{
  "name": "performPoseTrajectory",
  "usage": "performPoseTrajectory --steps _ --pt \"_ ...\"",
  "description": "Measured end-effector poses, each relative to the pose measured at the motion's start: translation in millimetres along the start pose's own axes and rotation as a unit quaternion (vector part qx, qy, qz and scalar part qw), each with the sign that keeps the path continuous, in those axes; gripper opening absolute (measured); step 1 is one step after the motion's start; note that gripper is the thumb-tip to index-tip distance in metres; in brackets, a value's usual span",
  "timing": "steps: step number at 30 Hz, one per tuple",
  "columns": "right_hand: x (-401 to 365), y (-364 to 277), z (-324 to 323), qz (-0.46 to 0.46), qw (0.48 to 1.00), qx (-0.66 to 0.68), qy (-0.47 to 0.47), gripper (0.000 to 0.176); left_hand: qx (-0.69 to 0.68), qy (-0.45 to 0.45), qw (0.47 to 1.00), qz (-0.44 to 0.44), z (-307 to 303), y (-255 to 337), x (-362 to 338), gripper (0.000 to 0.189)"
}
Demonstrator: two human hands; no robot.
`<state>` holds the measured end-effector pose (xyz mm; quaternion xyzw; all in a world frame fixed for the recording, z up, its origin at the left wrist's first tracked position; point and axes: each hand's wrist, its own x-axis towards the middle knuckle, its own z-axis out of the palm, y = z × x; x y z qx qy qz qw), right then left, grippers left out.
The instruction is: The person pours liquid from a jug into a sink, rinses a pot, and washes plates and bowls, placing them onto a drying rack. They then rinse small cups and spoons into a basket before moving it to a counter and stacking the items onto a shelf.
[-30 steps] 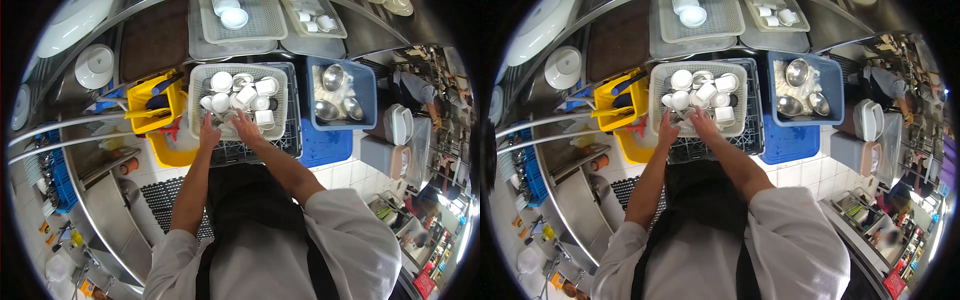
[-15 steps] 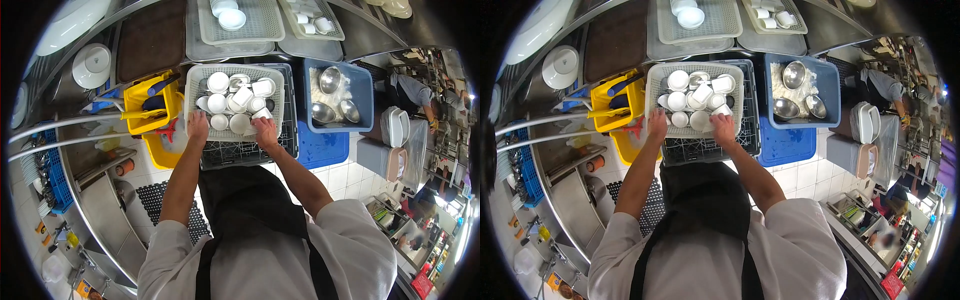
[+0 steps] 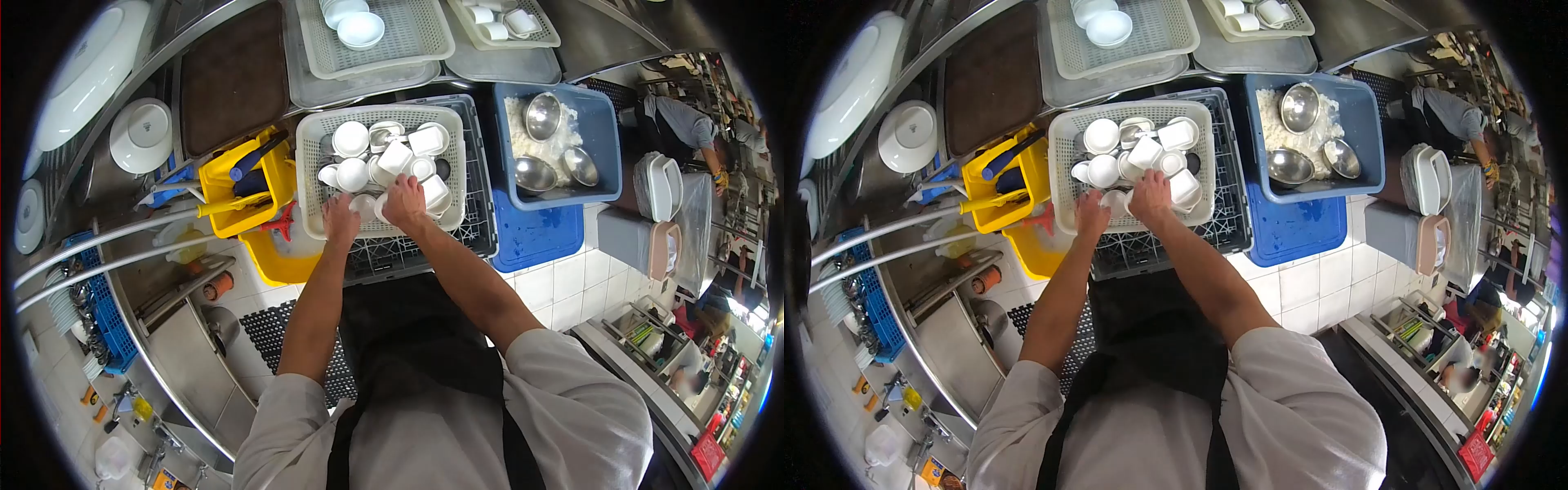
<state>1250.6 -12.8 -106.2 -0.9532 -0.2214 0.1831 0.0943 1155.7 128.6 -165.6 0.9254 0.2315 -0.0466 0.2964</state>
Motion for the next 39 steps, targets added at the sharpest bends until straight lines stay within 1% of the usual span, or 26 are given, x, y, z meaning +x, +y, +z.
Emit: performPoseTrajectory --steps 3,5,6,7,9,10,11,12,13,14,15,17,18,19,20,21,23,25,28,29,30,31,34,36,38,39 --pt "20 -19 -14 0.024 0.999 0.03 0.009 0.041 0.02 -0.002 1.0 -0.024 -8 8 0 0.03" --pt "36 -18 2 -0.013 0.999 0.001 -0.041 0.04 0.02 -0.018 0.999 -0.035 -14 8 2 0.025" --pt "50 -9 37 -0.03 0.999 0.018 0.039 0.034 0.023 -0.035 0.999 -0.023 -17 7 2 0.023" --pt "60 -3 46 -0.027 0.999 0.023 0.038 0.034 0.026 -0.052 0.998 -0.012 -20 7 2 0.022" --pt "64 8 54 -0.049 0.982 0.177 0.04 0.03 0.016 -0.057 0.998 -0.026 -30 10 -2 0.02" --pt "62 14 51 0.017 0.94 0.338 0.037 0.024 -0.002 -0.056 0.998 -0.04 -31 9 -2 0.018" --pt "60 20 47 0.015 0.941 0.337 0.039 0.024 -0.003 -0.054 0.998 -0.038 -32 9 1 0.018" --pt "57 28 42 0.101 0.848 0.52 0.02 0.024 -0.031 -0.072 0.995 -0.068 -35 8 2 0.017" --pt "54 38 40 0.181 0.713 0.677 -0.001 0.025 -0.059 -0.091 0.989 -0.097 -34 5 2 0.017" --pt "41 45 30 0.199 0.674 0.711 -0.024 0.027 -0.061 -0.091 0.989 -0.096 -30 2 2 0.017" --pt "31 43 22 0.198 0.675 0.711 -0.02 0.027 -0.074 -0.066 0.991 -0.088 -26 0 4 0.018" --pt "17 45 13 0.158 0.755 0.636 -0.013 0.022 -0.089 -0.041 0.992 -0.076 -18 -1 12 0.019" --pt "16 37 17 0.121 0.779 0.615 0.013 0.014 -0.12 0.04 0.991 -0.033 -13 -2 14 0.021" --pt "13 31 18 0.123 0.779 0.615 0.014 0.014 -0.151 0.12 0.981 0.009 -14 1 13 0.022" --pt "11 24 19 0.008 0.882 0.456 0.115 0.011 -0.134 0.148 0.979 0.041 -18 2 16 0.025" --pt "8 19 20 -0.107 0.934 0.27 0.209 0.008 -0.132 0.146 0.98 0.042 -21 3 19 0.025" --pt "2 12 26 -0.098 0.945 0.248 0.188 0.012 -0.157 0.156 0.974 0.04 -24 4 27 0.024" --pt "7 13 37 -0.171 0.949 0.195 0.177 0.02 -0.137 0.166 0.975 0.06 -26 1 45 0.023" --pt "-9 18 31 -0.143 0.956 0.198 0.16 0.028 -0.153 0.152 0.975 0.044 -23 -8 70 0.023" --pt "-15 21 25 -0.132 0.956 0.204 0.162 0.03 -0.106 0.139 0.983 0.056 -24 -9 77 0.025" --pt "-19 26 19 -0.101 0.958 0.247 0.105 0.032 -0.059 0.127 0.988 0.068 -23 -8 81 0.027" --pt "-22 33 19 -0.101 0.959 0.244 0.106 0.032 -0.062 0.126 0.988 0.068 -21 -4 82 0.027" --pt "-31 51 19 -0.033 0.956 0.285 0.051 0.031 -0.059 0.0 0.997 -0.056 -18 3 87 0.035" --pt "-34 57 20 0.072 0.956 0.282 0.039 0.033 -0.047 0.022 0.998 -0.048 -8 0 80 0.039" --pt "-39 50 16 0.078 0.967 0.242 0.03 0.039 -0.033 0.044 0.998 -0.039 -12 7 69 0.042" --pt "-41 47 14 0.083 0.977 0.198 0.019 0.045 -0.012 0.106 0.994 0.019 -11 12 64 0.048"
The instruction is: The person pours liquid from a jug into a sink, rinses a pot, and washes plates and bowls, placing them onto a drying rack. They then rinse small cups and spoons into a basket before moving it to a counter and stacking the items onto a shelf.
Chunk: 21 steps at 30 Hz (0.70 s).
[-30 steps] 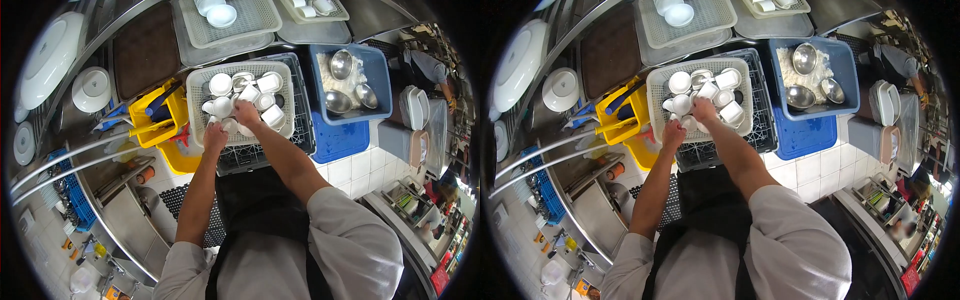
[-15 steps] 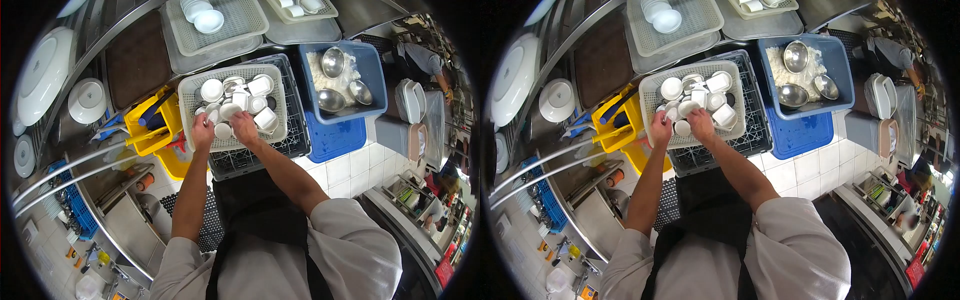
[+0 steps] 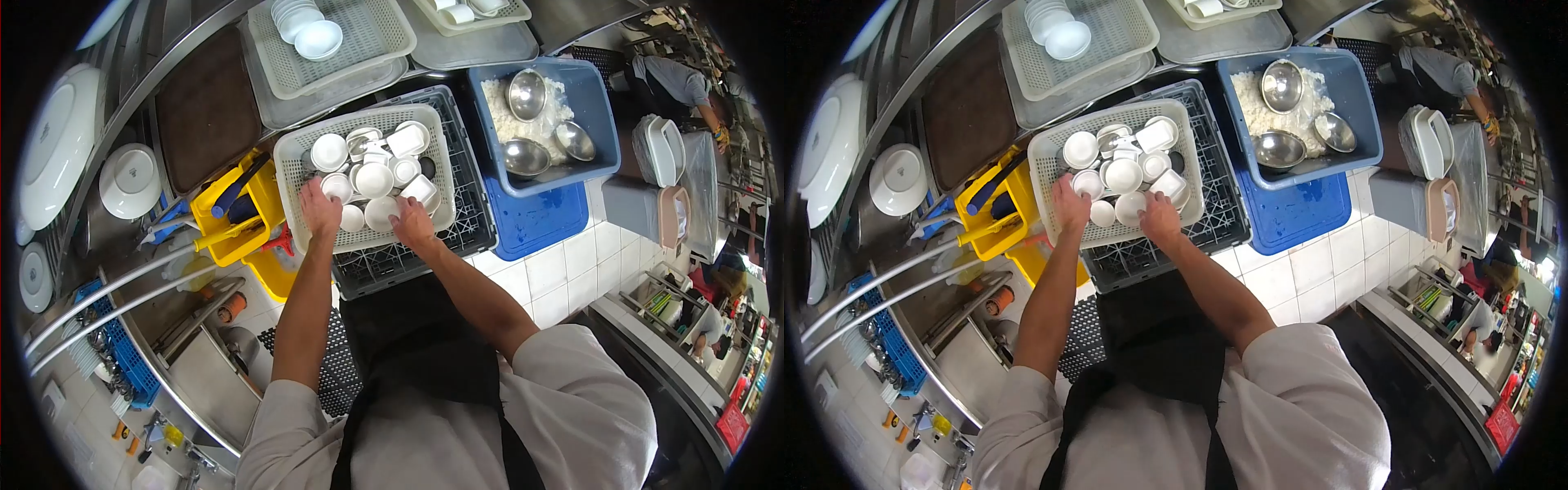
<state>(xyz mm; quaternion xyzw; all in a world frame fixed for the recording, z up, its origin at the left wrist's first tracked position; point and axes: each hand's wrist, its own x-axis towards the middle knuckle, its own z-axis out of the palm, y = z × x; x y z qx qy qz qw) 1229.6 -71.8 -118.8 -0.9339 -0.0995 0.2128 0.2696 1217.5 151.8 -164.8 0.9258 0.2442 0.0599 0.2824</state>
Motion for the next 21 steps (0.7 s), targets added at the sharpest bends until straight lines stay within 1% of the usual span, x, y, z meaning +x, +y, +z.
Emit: performPoseTrajectory --steps 1,2,3,4,5,6,7,8,9,10,12,13,14,15,16,17,18,19,20,21 --pt "0 0 4 0.002 1.0 0.002 -0.001 0.045 0.015 0.059 0.996 0.06 -3 9 -4 0.054" --pt "0 1 10 -0.012 0.999 -0.046 0.0 0.053 0.015 0.057 0.996 0.06 -3 15 -5 0.054" --pt "1 2 15 -0.027 0.995 -0.095 0.0 0.06 0.036 0.056 0.997 0.031 -1 23 -3 0.059" --pt "4 1 18 -0.026 0.995 -0.096 -0.002 0.06 0.056 0.055 0.997 0.003 -1 32 0 0.064" --pt "8 -2 23 0.003 0.995 -0.101 0.007 0.065 0.086 -0.004 0.992 -0.087 1 38 6 0.063" --pt "10 -4 27 0.031 0.994 -0.105 0.016 0.07 0.086 -0.005 0.992 -0.088 2 38 12 0.063" --pt "9 -6 31 0.032 0.994 -0.105 0.015 0.07 0.059 -0.056 0.989 -0.126 14 20 21 0.063" --pt "8 -8 35 0.018 0.992 -0.113 0.044 0.062 0.032 -0.106 0.98 -0.163 19 6 28 0.063" --pt "9 -9 37 0.003 0.99 -0.119 0.075 0.055 0.066 -0.169 0.966 -0.182 14 0 35 0.06" --pt "14 -10 38 0.001 0.99 -0.117 0.077 0.055 0.068 -0.166 0.967 -0.181 8 -4 39 0.06" --pt "20 -11 45 0.053 0.991 -0.099 0.073 0.047 0.067 -0.183 0.974 -0.118 -8 -12 32 0.049" --pt "23 -4 51 0.056 0.991 -0.096 0.071 0.047 0.068 -0.155 0.979 -0.115 -28 4 22 0.032" --pt "27 2 55 -0.002 0.991 -0.094 0.091 0.047 0.072 -0.157 0.978 -0.115 -32 2 14 0.032" --pt "30 7 60 -0.061 0.987 -0.091 0.114 0.046 0.056 -0.097 0.992 -0.064 -37 1 10 0.028" --pt "30 4 55 -0.061 0.988 -0.087 0.116 0.046 0.038 -0.034 0.999 -0.01 -41 0 11 0.025" --pt "27 0 48 -0.085 0.988 -0.073 0.107 0.044 0.009 0.003 0.998 0.055 -45 1 13 0.023" --pt "23 -5 41 -0.107 0.988 -0.06 0.097 0.042 0.01 0.004 0.998 0.057 -47 3 19 0.023" --pt "20 -4 43 -0.108 0.987 -0.062 0.099 0.042 -0.018 0.023 0.998 0.047 -47 8 29 0.023" --pt "17 -1 45 -0.158 0.981 -0.052 0.099 0.038 -0.049 0.042 0.997 0.035 -42 10 40 0.024" --pt "15 3 46 -0.207 0.972 -0.044 0.1 0.036 -0.066 0.042 0.997 0.004 -37 13 53 0.026"
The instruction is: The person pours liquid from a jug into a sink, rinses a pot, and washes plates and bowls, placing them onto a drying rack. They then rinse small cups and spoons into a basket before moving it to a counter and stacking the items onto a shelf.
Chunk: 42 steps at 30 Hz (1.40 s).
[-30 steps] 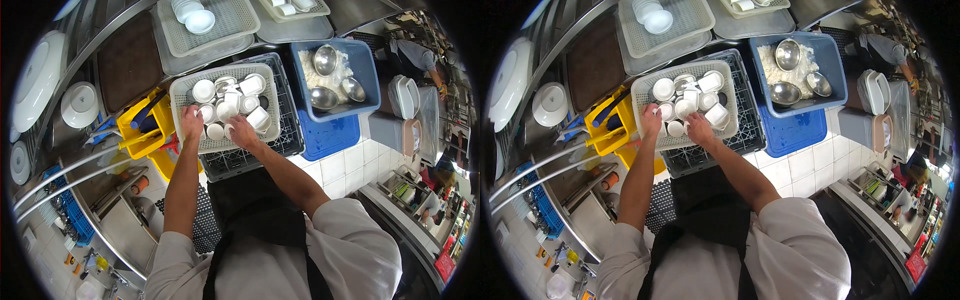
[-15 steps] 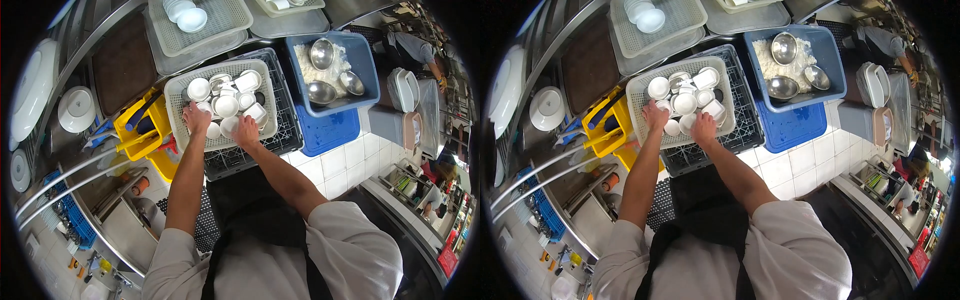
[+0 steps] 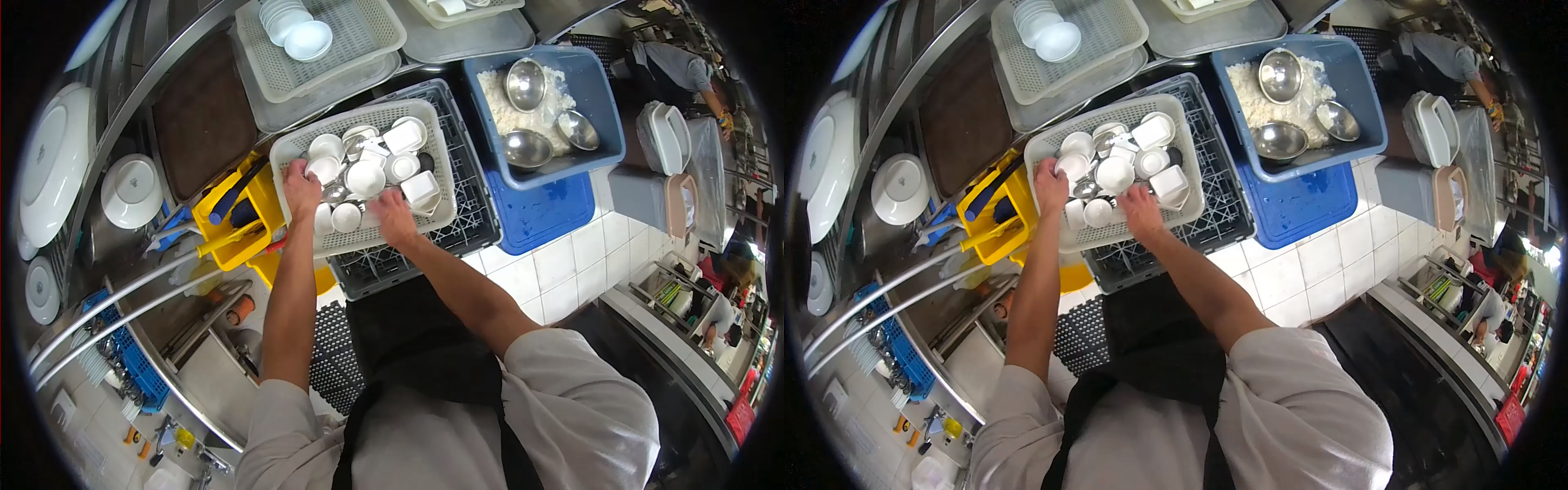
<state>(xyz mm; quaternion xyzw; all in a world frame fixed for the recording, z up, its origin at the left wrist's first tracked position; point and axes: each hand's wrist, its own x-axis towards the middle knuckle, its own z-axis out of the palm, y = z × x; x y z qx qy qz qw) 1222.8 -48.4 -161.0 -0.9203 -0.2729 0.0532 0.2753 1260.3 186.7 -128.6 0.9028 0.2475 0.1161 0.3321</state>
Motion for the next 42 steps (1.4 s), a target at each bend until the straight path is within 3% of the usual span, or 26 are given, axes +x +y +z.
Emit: performPoseTrajectory --steps 3,6,9,11,13,15,17,19,21,22,23,25,27,28,31,32,33,34,35,36,37,38,39,40,41,42 --pt "-10 -8 -30 -0.036 0.997 0.065 -0.008 0.032 0.042 -0.023 0.996 -0.07 24 -2 39 0.03" --pt "-9 3 -37 0.031 0.996 0.081 0.015 0.037 0.059 -0.062 0.993 -0.081 52 -24 65 0.032" --pt "12 12 -43 0.083 0.985 0.138 0.059 0.043 0.077 -0.04 0.988 -0.128 55 -15 61 0.031" --pt "37 19 -42 0.16 0.957 0.239 0.041 0.046 0.052 -0.039 0.989 -0.132 61 -26 55 0.038" --pt "65 24 -42 0.129 0.959 0.252 -0.013 0.053 0.027 -0.037 0.99 -0.136 62 -43 53 0.044" --pt "86 28 -35 0.095 0.958 0.263 -0.063 0.06 -0.207 -0.269 0.907 -0.248 52 -60 58 0.052" --pt "95 30 -18 0.035 0.984 0.144 -0.099 0.068 -0.21 -0.268 0.898 -0.279 43 -64 44 0.055" --pt "98 21 -16 0.044 0.988 0.08 -0.122 0.068 -0.272 -0.239 0.898 -0.251 43 -77 36 0.061" --pt "96 3 -33 0.041 0.968 -0.103 -0.223 0.07 -0.226 -0.223 0.917 -0.242 26 -49 22 0.058" --pt "85 6 -20 -0.029 0.971 -0.185 -0.151 0.064 -0.181 -0.177 0.957 -0.139 30 -55 16 0.055" --pt "71 11 -12 -0.035 0.97 -0.187 -0.153 0.064 -0.131 -0.129 0.982 -0.034 33 -56 9 0.052" --pt "47 19 -10 -0.183 0.966 -0.177 -0.042 0.054 -0.135 -0.105 0.985 -0.003 14 -31 -10 0.052" --pt "27 12 -15 -0.194 0.958 -0.196 -0.077 0.047 -0.002 -0.056 0.978 0.2 5 -27 -28 0.059" --pt "19 9 -18 -0.2 0.951 -0.209 -0.111 0.04 0.014 -0.072 0.967 0.243 3 -31 -36 0.062" --pt "8 8 -18 -0.157 0.959 -0.222 -0.082 0.032 0.082 -0.106 0.945 0.3 -1 -34 -61 0.062" --pt "10 12 -18 -0.109 0.984 -0.122 -0.075 0.034 0.041 -0.097 0.956 0.274 3 -35 -65 0.059" --pt "9 15 -19 -0.11 0.984 -0.12 -0.076 0.034 0.043 -0.098 0.956 0.273 6 -36 -72 0.059" --pt "14 14 -29 -0.011 0.996 0.029 -0.082 0.04 -0.003 -0.066 0.983 0.171 8 -34 -78 0.056" --pt "18 19 -34 0.087 0.977 0.176 -0.087 0.046 -0.051 -0.032 0.996 0.065 12 -36 -80 0.054" --pt "21 26 -39 0.159 0.917 0.348 -0.113 0.052 -0.083 -0.031 0.996 -0.011 12 -42 -81 0.052" --pt "23 21 -52 0.158 0.917 0.348 -0.113 0.052 -0.084 -0.03 0.996 -0.011 13 -48 -82 0.052" --pt "27 9 -76 0.176 0.884 0.408 -0.144 0.05 -0.269 -0.051 0.953 -0.127 14 -53 -83 0.054" --pt "30 -3 -94 0.193 0.846 0.465 -0.174 0.049 -0.44 -0.069 0.864 -0.236 14 -55 -84 0.056" --pt "32 -9 -100 0.193 0.836 0.478 -0.186 0.048 -0.49 -0.096 0.817 -0.289 -6 -25 -92 0.059" --pt "34 -11 -96 0.188 0.837 0.478 -0.187 0.048 -0.491 -0.092 0.818 -0.286 -8 -16 -98 0.059" --pt "34 -11 -85 0.17 0.838 0.488 -0.177 0.048 -0.552 -0.139 0.776 -0.27 -11 -11 -103 0.059"
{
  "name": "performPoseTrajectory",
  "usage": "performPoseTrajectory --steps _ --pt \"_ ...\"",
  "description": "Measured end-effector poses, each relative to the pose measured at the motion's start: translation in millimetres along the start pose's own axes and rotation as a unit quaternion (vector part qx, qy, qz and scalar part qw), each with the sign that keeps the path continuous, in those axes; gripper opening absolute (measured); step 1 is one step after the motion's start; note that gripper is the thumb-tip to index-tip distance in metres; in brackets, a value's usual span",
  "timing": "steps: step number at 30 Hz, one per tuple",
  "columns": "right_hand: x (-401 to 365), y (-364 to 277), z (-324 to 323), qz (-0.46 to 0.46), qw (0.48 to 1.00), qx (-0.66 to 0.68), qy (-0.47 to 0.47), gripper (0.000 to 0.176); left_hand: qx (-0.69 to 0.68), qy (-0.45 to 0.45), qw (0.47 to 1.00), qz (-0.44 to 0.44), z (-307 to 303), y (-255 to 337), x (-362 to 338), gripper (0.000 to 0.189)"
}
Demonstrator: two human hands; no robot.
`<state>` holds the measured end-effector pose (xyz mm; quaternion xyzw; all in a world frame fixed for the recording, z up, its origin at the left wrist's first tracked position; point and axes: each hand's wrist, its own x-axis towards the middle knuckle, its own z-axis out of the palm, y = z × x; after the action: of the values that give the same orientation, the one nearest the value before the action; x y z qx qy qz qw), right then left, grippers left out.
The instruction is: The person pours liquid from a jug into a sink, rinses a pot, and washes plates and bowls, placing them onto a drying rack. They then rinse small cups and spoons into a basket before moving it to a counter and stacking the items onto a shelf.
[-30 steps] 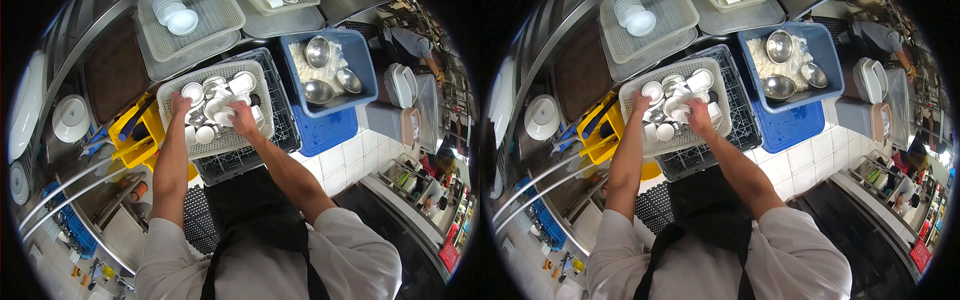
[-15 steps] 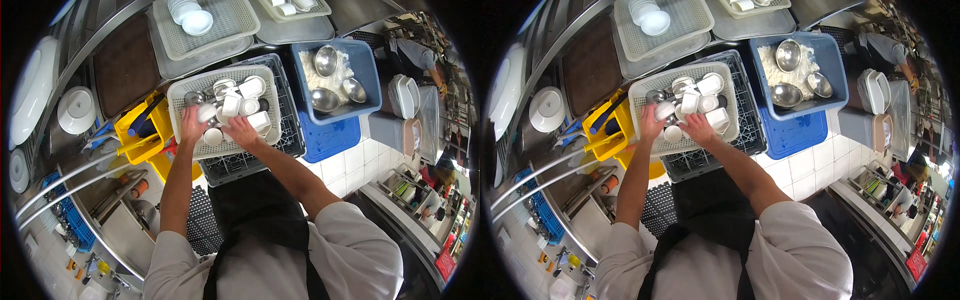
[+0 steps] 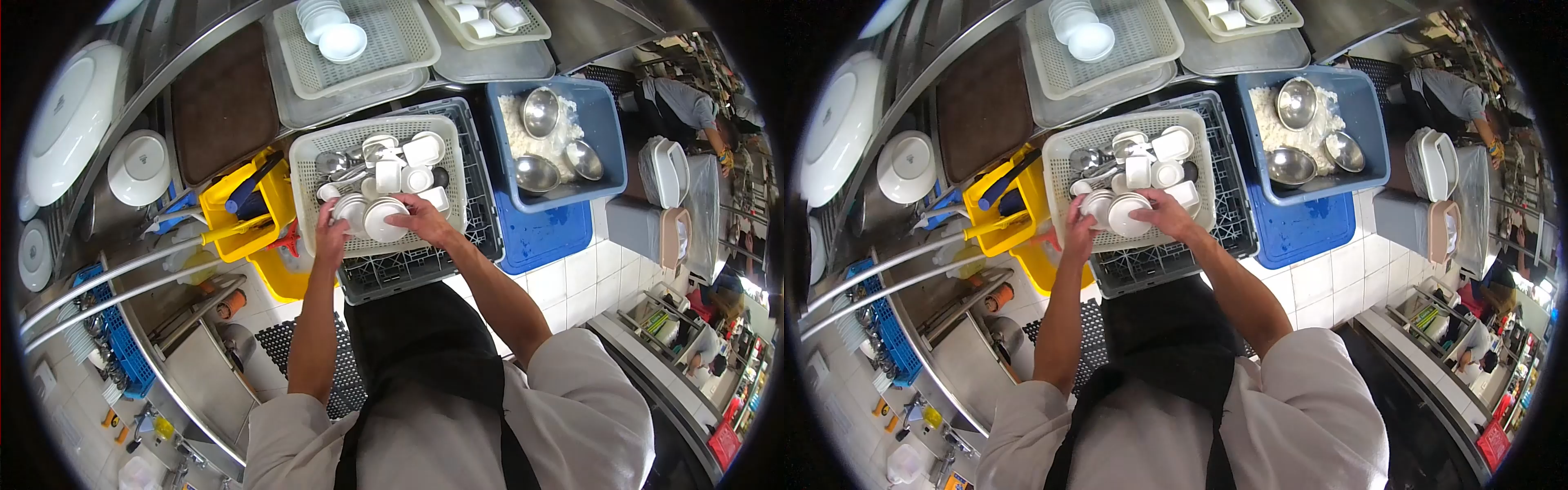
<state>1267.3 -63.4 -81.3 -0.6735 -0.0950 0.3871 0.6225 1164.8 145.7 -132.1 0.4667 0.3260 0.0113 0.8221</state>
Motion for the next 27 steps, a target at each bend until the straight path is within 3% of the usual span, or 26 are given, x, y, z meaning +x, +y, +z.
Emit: performPoseTrajectory --steps 1,3,5,7,9,10,11,12,13,14,15,16,17,21,23,24,25,26,27 --pt "2 5 6 -0.021 1.0 0.007 -0.002 0.048 -0.054 -0.068 0.996 -0.018 2 0 -7 0.058" --pt "0 -7 15 -0.004 1.0 0.006 0.009 0.05 -0.129 -0.071 0.988 -0.052 13 4 -20 0.055" --pt "4 -4 21 -0.074 0.984 -0.161 0.021 0.05 -0.206 -0.077 0.972 -0.088 14 2 -22 0.052" --pt "3 -6 29 -0.102 0.971 -0.217 0.019 0.047 -0.306 -0.125 0.94 -0.081 13 -4 -24 0.051" --pt "0 -22 38 -0.208 0.938 -0.274 -0.022 0.04 -0.316 -0.103 0.941 -0.062 9 -11 -26 0.054" --pt "9 -18 40 -0.206 0.945 -0.25 -0.039 0.029 -0.331 -0.091 0.935 -0.085 7 -13 -28 0.054" --pt "19 -12 40 -0.205 0.946 -0.247 -0.044 0.029 -0.346 -0.077 0.929 -0.107 3 -15 -30 0.054" --pt "30 -7 41 -0.078 0.993 -0.09 -0.013 0.025 -0.362 -0.105 0.919 -0.115 -4 -15 -32 0.057" --pt "42 -4 42 0.053 0.996 0.069 0.018 0.023 -0.362 -0.1 0.92 -0.111 -6 -12 -36 0.057" --pt "52 -1 44 -0.025 0.974 -0.204 0.094 0.024 -0.382 -0.073 0.916 -0.097 -5 -6 -42 0.058" --pt "56 6 53 -0.023 0.975 -0.201 0.094 0.024 -0.401 -0.045 0.911 -0.086 -4 -2 -49 0.06" --pt "63 30 60 -0.053 0.91 -0.391 0.13 0.024 -0.415 -0.051 0.906 -0.069 -6 1 -52 0.062" --pt "69 56 61 -0.08 0.806 -0.565 0.159 0.025 -0.413 -0.049 0.907 -0.073 -7 6 -56 0.062" --pt "73 76 50 -0.141 0.779 -0.595 0.138 0.024 -0.411 -0.007 0.911 -0.044 -9 33 -65 0.052" --pt "59 55 49 -0.158 0.806 -0.541 0.181 0.02 -0.386 -0.004 0.922 -0.035 -9 43 -58 0.048" --pt "52 44 39 -0.022 0.958 -0.264 0.112 0.018 -0.381 -0.021 0.924 -0.033 -9 46 -53 0.046" --pt "42 33 32 0.123 0.991 0.042 0.029 0.016 -0.386 -0.017 0.922 -0.026 -12 42 -46 0.046" --pt "22 10 33 0.054 0.998 0.0 0.04 0.015 -0.358 -0.039 0.933 -0.022 -16 34 -37 0.047" --pt "10 0 38 0.051 0.998 -0.004 0.04 0.015 -0.328 -0.066 0.942 -0.018 -16 28 -25 0.049"
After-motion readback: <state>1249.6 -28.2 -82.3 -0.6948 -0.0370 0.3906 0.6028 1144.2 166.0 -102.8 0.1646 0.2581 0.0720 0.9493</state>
